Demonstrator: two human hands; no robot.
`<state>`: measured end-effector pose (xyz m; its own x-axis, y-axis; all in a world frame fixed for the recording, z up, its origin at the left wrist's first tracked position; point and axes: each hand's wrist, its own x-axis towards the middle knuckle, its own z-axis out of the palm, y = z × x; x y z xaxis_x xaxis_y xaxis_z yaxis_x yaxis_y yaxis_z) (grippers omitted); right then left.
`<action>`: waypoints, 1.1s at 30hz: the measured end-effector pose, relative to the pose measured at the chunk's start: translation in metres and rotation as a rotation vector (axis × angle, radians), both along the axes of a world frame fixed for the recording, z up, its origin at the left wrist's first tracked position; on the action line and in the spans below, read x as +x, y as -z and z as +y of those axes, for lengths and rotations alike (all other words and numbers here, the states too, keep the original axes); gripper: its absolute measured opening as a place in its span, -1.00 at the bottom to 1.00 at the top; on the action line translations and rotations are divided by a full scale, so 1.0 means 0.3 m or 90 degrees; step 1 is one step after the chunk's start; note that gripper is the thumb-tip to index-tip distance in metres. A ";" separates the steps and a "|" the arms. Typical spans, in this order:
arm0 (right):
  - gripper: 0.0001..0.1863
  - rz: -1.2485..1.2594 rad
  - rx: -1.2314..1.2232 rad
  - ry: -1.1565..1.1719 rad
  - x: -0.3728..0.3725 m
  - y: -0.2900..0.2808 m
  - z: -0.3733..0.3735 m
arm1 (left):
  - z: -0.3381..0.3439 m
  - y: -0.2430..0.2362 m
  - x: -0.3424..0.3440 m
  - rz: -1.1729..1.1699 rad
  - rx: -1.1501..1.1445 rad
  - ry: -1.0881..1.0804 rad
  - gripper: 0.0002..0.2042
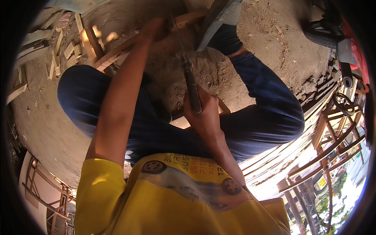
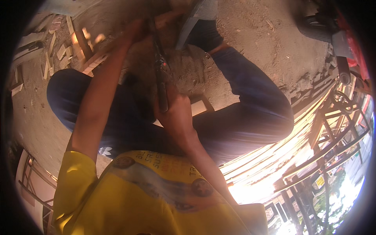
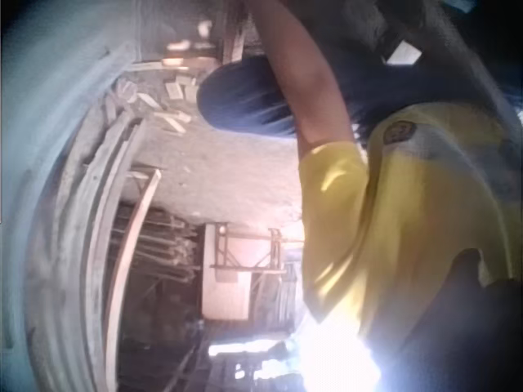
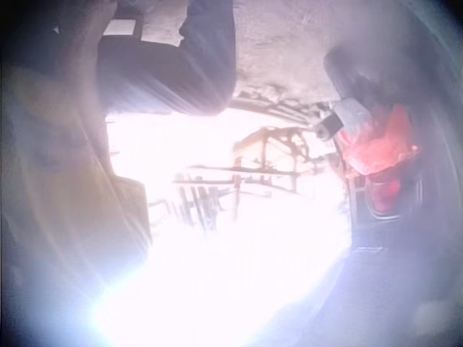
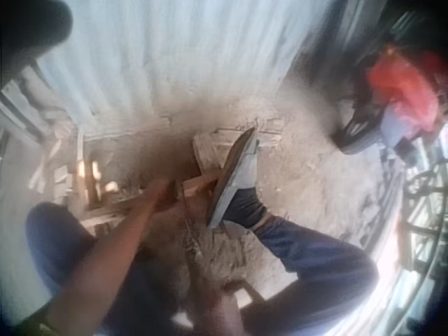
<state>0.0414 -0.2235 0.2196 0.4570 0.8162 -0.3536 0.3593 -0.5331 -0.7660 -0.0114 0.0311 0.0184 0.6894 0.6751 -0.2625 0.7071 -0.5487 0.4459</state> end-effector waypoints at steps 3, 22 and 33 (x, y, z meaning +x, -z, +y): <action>-0.95 -0.014 0.003 0.006 -0.022 -0.045 -0.110 | 0.041 0.004 0.002 0.024 0.014 -0.001 -0.67; -0.91 0.036 0.036 0.042 0.024 0.017 0.006 | 0.022 0.018 0.019 0.034 -0.039 0.010 -0.78; -0.85 0.049 0.021 0.036 0.032 0.035 0.035 | 0.016 0.033 0.014 -0.004 -0.037 0.009 -0.74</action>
